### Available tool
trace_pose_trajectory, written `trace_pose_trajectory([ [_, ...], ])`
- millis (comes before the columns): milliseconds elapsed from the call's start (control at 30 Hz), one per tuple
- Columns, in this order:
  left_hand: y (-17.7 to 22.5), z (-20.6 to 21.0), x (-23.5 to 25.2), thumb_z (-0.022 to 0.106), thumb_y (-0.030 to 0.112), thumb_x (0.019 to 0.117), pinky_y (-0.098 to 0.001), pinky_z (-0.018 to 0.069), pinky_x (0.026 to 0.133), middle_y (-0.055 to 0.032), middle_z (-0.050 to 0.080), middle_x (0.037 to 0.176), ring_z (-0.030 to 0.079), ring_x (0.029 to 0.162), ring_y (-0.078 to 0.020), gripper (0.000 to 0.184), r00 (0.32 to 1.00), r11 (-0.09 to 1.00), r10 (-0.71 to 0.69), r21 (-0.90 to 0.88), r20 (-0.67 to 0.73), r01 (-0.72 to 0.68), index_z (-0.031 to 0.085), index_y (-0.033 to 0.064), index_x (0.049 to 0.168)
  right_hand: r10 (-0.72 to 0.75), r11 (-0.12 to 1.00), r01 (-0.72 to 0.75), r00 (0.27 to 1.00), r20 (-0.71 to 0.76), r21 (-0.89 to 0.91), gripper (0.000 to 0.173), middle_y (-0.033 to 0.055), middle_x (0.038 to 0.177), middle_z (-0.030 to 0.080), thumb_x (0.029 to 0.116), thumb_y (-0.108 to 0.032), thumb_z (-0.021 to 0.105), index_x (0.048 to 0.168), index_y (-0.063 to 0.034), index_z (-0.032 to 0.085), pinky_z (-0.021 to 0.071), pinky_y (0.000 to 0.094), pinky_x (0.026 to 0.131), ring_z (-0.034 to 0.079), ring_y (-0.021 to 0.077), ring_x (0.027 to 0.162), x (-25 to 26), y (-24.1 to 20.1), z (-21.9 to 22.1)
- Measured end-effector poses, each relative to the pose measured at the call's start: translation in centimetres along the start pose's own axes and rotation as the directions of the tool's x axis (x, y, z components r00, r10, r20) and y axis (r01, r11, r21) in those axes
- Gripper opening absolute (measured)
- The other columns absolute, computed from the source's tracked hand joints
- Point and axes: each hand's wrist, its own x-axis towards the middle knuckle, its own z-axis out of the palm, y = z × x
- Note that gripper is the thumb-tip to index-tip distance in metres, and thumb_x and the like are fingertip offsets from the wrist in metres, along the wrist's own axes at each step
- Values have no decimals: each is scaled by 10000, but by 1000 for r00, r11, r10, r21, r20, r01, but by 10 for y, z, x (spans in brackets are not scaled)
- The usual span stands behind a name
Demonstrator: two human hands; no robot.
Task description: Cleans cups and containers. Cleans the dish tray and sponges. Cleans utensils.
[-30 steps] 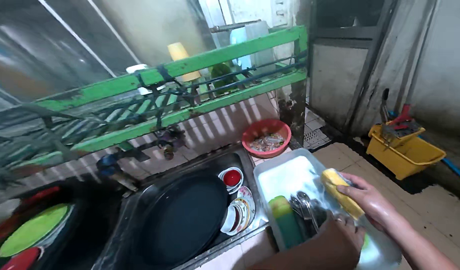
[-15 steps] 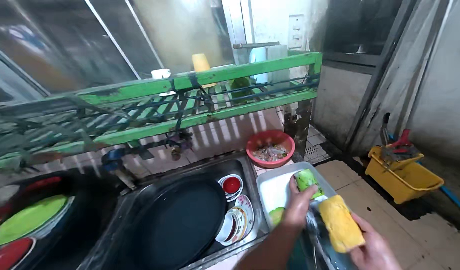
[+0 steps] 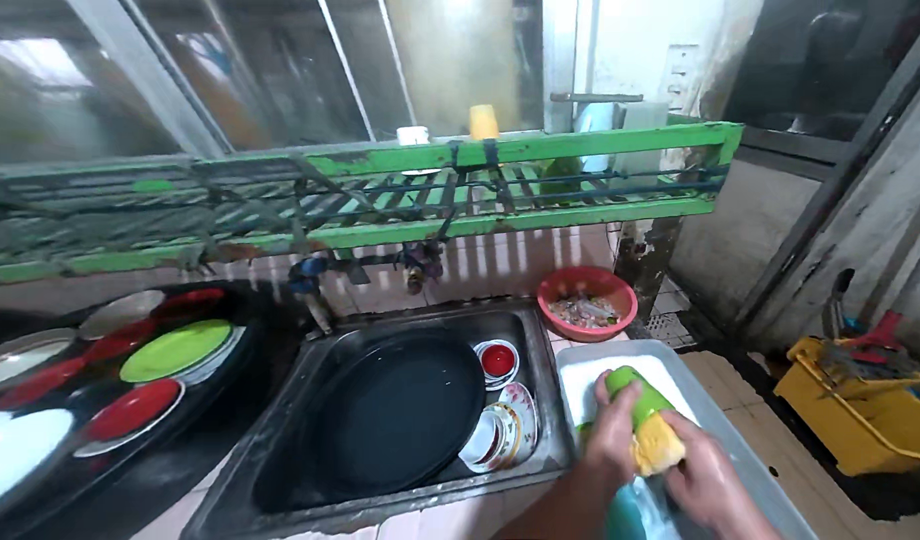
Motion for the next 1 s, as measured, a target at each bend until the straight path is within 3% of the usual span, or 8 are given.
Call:
trace_pose_trajectory([
  [100, 14, -1, 0, 569, 245, 1024, -454, 574, 850, -183, 614, 1250, 662, 1034, -275, 627, 996, 981, 34, -191, 78, -18, 267, 172, 1569, -153, 966, 158, 987, 41, -204, 324, 124, 1079, 689, 1045, -143, 428, 1260, 36, 593, 577, 344, 863, 680, 156, 976, -12, -5, 20],
  [233, -6, 9, 1, 694, 127, 922, -460, 574, 858, -233, 592, 1268, 654, 1055, -302, 746, 996, 997, 35, -61, -77, -40, 267, 100, 1532, -440, 166, 554, 782, 442, -816, 405, 246, 1322, 657, 975, -120, 543, 1321, 73, 628, 221, 644, 1225, 580, 384, 1323, 20, 35, -7],
  [300, -12, 12, 3, 702, 178, 963, -500, 557, 906, -244, 572, 1324, 637, 1124, -330, 745, 990, 997, -13, -76, -141, 3, 245, 123, 1549, -326, 413, 463, 879, 347, -784, 404, 211, 1323, 659, 975, -112, 584, 1337, 67, 613, 323, 493, 1218, 594, 296, 1305, 25, 34, -10],
  [400, -11, 1, 8, 601, 331, 1032, -498, 547, 935, -207, 600, 1313, 630, 1138, -309, 608, 998, 982, -23, -189, -64, 11, 327, 116, 1531, -96, 986, 91, 995, -31, -141, 249, 121, 955, 702, 1039, -101, 442, 1140, 30, 628, 595, 370, 758, 692, 168, 852, 10, 12, 14],
  [500, -1, -2, 7, 536, 384, 1048, -469, 543, 953, -181, 619, 1296, 632, 1140, -271, 547, 999, 991, -24, -130, 33, 28, 417, 74, 1482, -228, 897, 216, 974, 15, -386, 338, 162, 1144, 676, 1039, -90, 400, 1272, 70, 585, 544, 352, 950, 662, 184, 1063, -2, 9, 22],
  [633, -12, 17, -1, 688, 231, 983, -467, 576, 869, -247, 606, 1233, 665, 1039, -310, 655, 987, 998, 4, -60, -162, -14, 314, 58, 1492, -474, 181, 571, 764, 437, -801, 384, 242, 1308, 666, 975, -97, 546, 1304, 79, 635, 232, 644, 1221, 597, 379, 1302, 19, 40, -14],
  [767, -27, 7, -1, 695, 295, 975, -522, 517, 1011, -227, 524, 1433, 571, 1265, -334, 752, 986, 987, -26, -160, -164, -1, 269, 121, 1569, -77, 827, 102, 995, 68, -553, 254, 157, 1050, 679, 1025, -80, 484, 1193, 56, 617, 552, 399, 872, 662, 194, 960, 6, 19, 2],
  [1000, 25, -25, 21, 774, 235, 906, -573, 548, 926, -258, 474, 1454, 587, 1219, -383, 955, 993, 997, 69, 50, -99, -64, 129, 191, 1609, -162, 910, 235, 960, 227, -342, 470, 138, 1292, 662, 982, -54, 431, 1436, -11, 543, 569, 362, 923, 670, 152, 1092, -30, -18, -27],
])
